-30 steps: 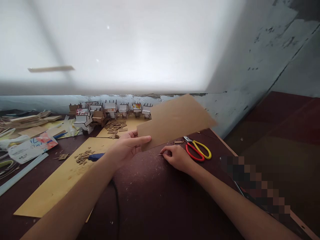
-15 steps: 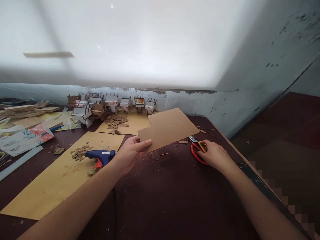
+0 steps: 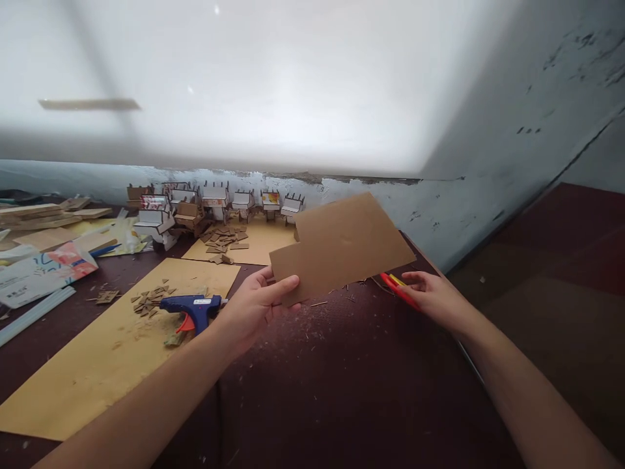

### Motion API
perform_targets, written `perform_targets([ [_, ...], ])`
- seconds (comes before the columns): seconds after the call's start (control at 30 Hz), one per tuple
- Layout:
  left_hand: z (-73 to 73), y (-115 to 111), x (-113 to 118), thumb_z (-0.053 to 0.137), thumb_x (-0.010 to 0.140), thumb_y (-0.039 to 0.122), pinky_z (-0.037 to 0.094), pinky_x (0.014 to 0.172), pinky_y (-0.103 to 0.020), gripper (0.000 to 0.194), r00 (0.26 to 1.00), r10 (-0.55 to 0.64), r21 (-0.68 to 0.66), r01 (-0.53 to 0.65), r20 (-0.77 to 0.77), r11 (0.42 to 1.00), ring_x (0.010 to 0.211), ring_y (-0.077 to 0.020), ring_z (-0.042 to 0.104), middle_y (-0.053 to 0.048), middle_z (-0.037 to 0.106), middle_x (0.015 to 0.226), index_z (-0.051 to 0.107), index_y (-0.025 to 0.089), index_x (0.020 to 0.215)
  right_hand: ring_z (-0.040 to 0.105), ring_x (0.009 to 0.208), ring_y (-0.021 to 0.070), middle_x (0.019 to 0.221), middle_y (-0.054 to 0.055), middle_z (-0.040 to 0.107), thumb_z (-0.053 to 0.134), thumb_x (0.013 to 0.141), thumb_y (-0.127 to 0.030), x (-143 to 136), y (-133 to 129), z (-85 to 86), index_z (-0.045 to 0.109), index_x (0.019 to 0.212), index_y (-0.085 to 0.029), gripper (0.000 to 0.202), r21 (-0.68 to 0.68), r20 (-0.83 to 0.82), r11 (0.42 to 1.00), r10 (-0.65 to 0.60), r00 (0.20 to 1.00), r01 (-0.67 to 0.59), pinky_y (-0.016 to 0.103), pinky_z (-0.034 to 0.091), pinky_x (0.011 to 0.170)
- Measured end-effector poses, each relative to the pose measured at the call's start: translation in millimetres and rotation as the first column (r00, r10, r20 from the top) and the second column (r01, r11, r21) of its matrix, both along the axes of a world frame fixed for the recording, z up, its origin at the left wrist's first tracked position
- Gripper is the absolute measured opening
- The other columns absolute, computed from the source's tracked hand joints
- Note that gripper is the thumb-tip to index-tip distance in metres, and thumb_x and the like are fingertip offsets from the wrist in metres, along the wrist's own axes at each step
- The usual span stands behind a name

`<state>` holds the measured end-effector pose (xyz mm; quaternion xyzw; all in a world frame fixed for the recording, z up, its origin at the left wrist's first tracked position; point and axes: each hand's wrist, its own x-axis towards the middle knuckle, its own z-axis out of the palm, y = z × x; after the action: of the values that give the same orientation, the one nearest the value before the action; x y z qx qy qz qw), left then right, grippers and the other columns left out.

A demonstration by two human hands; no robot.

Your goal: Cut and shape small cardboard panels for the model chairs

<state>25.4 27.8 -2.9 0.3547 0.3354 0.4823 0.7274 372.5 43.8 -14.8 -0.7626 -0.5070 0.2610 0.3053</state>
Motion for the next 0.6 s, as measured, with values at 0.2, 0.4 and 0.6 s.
perform_targets([
  [0.2, 8.8, -1.3, -0.1, 0.076, 0.09, 0.016, 0.065, 0.068, -0.02, 0.034, 0.995, 0.091, 0.004, -0.091, 0.051, 0.996, 0.086, -0.014, 0.075, -0.012, 0.072, 0.131, 0.07, 0.016, 0.124, 0.061, 0.078, 0.0179, 0.096, 0.004, 0.068, 0.083, 0.068, -0.048, 2.8, -11.7, 31.0, 0.071, 0.099, -0.024, 0.041, 0.349, -0.436, 0.937, 0.161, 0.885, 0.002, 0.031, 0.055, 0.07],
  [0.4, 8.1, 2.6, -0.2, 0.074, 0.089, 0.008, 0.064, 0.072, -0.018, 0.026, 0.985, 0.168, 0.008, -0.168, 0.043, 0.986, 0.095, -0.0135, 0.073, -0.012, 0.075, 0.126, 0.075, 0.013, 0.114, 0.047, 0.056, 0.0145, 0.058, -0.002, 0.048, 0.095, 0.063, -0.048, -21.1, -17.6, 39.1, 0.075, 0.078, -0.025, 0.034, 0.455, -0.519, 0.89, 0.275, 0.809, -0.01, 0.028, 0.046, 0.051],
  [0.6, 6.0, 6.2, 0.1, 0.075, 0.088, 0.009, 0.063, 0.077, -0.019, 0.015, 0.983, 0.184, 0.005, -0.184, 0.011, 0.983, 0.096, -0.015, 0.073, -0.013, 0.077, 0.12, 0.078, 0.011, 0.102, 0.057, 0.054, 0.0169, 0.057, 0.001, 0.058, 0.092, 0.065, -0.06, -40.3, -20.4, 29.7, 0.063, 0.06, -0.022, 0.048, 0.402, -0.475, 0.901, 0.357, 0.804, -0.162, 0.028, 0.05, 0.049],
])
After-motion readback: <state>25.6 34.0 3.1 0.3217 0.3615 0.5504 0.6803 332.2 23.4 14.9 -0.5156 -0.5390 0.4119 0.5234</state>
